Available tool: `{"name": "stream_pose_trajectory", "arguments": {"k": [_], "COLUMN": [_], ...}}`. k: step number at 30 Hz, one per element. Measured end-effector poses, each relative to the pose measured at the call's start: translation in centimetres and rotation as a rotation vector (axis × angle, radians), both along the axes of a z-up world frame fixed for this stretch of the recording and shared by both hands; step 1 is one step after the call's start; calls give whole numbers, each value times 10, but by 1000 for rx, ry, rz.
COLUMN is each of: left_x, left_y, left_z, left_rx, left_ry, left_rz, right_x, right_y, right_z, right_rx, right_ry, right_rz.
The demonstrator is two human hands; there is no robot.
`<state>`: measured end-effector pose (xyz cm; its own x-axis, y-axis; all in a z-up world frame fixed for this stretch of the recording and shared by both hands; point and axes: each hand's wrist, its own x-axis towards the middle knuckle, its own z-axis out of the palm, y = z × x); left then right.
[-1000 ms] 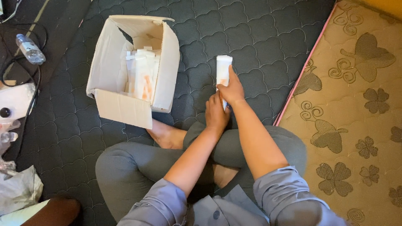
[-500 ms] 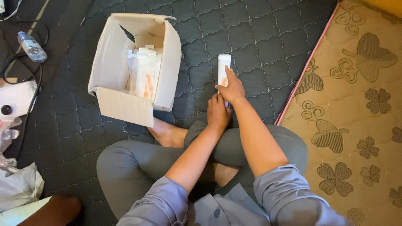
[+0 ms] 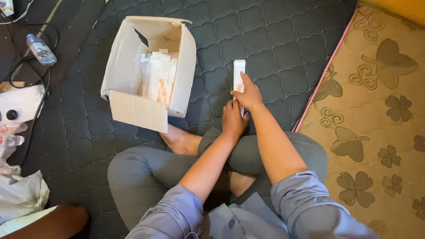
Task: A person sits on the floor and organizes a box of paper labels by inspecting them one by one.
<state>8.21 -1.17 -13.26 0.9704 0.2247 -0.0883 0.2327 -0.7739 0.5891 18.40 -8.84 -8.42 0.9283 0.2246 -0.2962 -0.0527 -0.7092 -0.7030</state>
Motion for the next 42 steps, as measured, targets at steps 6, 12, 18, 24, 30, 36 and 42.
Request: {"name": "stream_pose_trajectory", "arguments": {"k": [6, 12, 18, 24, 30, 36, 42], "left_x": [0, 1, -7, -22, -49, -24, 70], "left_y": [-1, -1, 4, 38, 126, 278, 365], "left_z": [11, 4, 18, 52, 190, 221, 160], "left_rx": [28, 23, -166, -150, -167, 141, 225], "left_ry": [23, -1, -115, -369, -483, -435, 332], "left_rz": [18, 14, 77, 81, 46, 118, 116], "right_x": [2, 3, 5, -7, -48, -62, -26], "right_y": [1, 1, 1, 13, 44, 114, 223], "right_z": [-5, -5, -2, 34, 114, 181, 206], "right_rx": [0, 12, 62, 363, 497, 712, 446], "right_ry": [2, -11, -122, -465, -605, -890, -814], "right_rz": [-21, -16, -86, -108, 12, 305, 486]}}
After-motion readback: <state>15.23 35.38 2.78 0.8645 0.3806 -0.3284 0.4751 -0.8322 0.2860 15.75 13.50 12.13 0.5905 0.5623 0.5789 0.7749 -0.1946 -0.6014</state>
